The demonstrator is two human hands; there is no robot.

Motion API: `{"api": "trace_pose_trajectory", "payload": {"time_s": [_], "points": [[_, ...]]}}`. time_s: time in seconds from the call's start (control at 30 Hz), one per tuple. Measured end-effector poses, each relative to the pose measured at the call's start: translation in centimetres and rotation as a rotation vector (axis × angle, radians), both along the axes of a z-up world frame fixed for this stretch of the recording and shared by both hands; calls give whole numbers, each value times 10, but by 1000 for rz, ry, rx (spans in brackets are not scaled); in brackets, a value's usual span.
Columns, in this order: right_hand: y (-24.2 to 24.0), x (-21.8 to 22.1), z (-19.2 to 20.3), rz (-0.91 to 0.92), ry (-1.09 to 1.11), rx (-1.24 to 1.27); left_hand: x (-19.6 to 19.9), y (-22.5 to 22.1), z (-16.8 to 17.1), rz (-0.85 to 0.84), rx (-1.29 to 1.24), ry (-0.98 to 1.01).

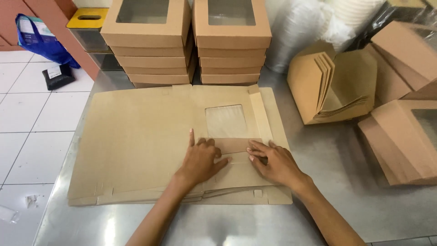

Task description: The person folds flat cardboard sheets into boxes with clear plastic windows. They align the flaps, fold along pre-scored lines, and press the edges to form the box shape. The finished box is placed on a stack of completed units.

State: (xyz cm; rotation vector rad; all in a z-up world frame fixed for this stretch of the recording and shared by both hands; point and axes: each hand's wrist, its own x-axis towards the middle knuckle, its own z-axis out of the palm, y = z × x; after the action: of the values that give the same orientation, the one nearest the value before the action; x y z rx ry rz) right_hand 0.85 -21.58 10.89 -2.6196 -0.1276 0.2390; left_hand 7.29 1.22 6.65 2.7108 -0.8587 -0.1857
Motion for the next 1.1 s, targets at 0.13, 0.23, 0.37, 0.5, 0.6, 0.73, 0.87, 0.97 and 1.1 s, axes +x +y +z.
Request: {"api": "trace_pose_trajectory", "payload": {"time_s": [0.13, 0.23, 0.37, 0.5, 0.6, 0.73, 0.87, 0.97, 1.1], "points": [[-11, -3, -5, 68, -197, 69, 21, 14, -46, 22, -383, -117], [-17, 3, -21, 53, -341, 99, 18, 24, -39, 12, -472, -103], [-31, 8, -28, 46, -396, 83, 16, 15, -26, 58, -392, 12], [-36, 12, -29, 95, -341, 89, 16, 18, -15, 12, -389, -50], [-39, 6, -27, 95, -395, 138, 13, 21, -17, -54, -332, -183], [-37, 0, -17, 131, -377, 223, -2, 18, 18, -142, -259, 1], [-35, 3, -10, 130, -312, 332, -10, 19, 43, -137, -313, 312], [-52, 30, -28, 52, -306, 382, -7, 20, 52, -144, -321, 345], [-51, 67, -13, 75, -254, 324, 7, 18, 65, -198, -283, 474]]}}
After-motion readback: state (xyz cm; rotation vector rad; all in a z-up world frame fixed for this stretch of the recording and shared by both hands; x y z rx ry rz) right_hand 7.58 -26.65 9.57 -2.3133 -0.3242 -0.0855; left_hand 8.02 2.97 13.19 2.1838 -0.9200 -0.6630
